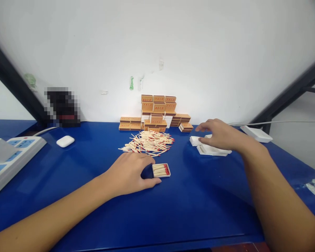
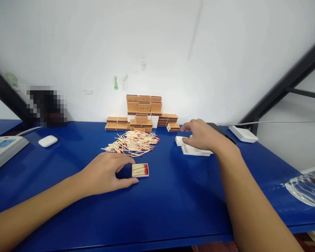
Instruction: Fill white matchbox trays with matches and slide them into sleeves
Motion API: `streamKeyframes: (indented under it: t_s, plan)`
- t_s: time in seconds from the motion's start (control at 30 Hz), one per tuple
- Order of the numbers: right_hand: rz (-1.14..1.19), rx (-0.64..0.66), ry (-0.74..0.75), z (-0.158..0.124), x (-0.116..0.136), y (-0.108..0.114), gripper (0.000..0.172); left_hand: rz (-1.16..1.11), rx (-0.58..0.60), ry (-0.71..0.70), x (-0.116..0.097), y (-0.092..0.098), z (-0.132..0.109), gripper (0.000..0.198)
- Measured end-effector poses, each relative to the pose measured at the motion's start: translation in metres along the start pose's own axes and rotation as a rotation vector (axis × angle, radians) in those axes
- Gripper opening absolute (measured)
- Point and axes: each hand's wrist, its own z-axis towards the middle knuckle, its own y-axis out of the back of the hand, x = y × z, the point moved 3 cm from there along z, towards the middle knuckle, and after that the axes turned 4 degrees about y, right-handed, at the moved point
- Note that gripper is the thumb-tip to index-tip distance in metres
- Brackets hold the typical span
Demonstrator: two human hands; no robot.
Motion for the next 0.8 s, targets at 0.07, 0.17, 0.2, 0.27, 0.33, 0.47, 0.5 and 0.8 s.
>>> streamKeyframes:
  t_s: [0.07,0.17,0.2,0.27,0.33,0.47,0.5,0.8]
  plan:
    - [0.007,0.033,0.023,0.002,0.000,-0.008,0.044,0.008,-0.006,-0.005,0.001,-0.001,0.000,0.036]
    - [0.014,0.084,0.008,0.004,0.003,-0.014,0.045,0.020,-0.010,-0.011,0.004,0.000,0.001,0.037]
    - [0.020,0.092,0.009,0.004,0.005,-0.013,0.043,0.024,-0.006,-0.010,0.005,0.000,0.001,0.038]
    - [0.042,0.080,0.033,0.004,0.014,-0.009,0.038,0.025,0.003,-0.005,0.006,0.001,0.002,0.041]
    - [0.086,0.024,0.063,0.001,0.026,-0.002,0.036,0.023,0.004,-0.003,0.007,0.000,0.002,0.044]
    - [0.202,-0.056,0.119,-0.003,0.048,0.007,0.037,0.016,-0.016,-0.017,0.007,-0.002,0.001,0.044]
    - [0.218,-0.039,0.133,-0.003,0.052,0.005,0.035,0.016,-0.018,-0.017,0.007,-0.002,0.001,0.043]
    - [0.022,-0.044,0.004,0.010,0.012,-0.013,0.033,0.020,0.014,0.020,0.007,0.004,0.003,0.038]
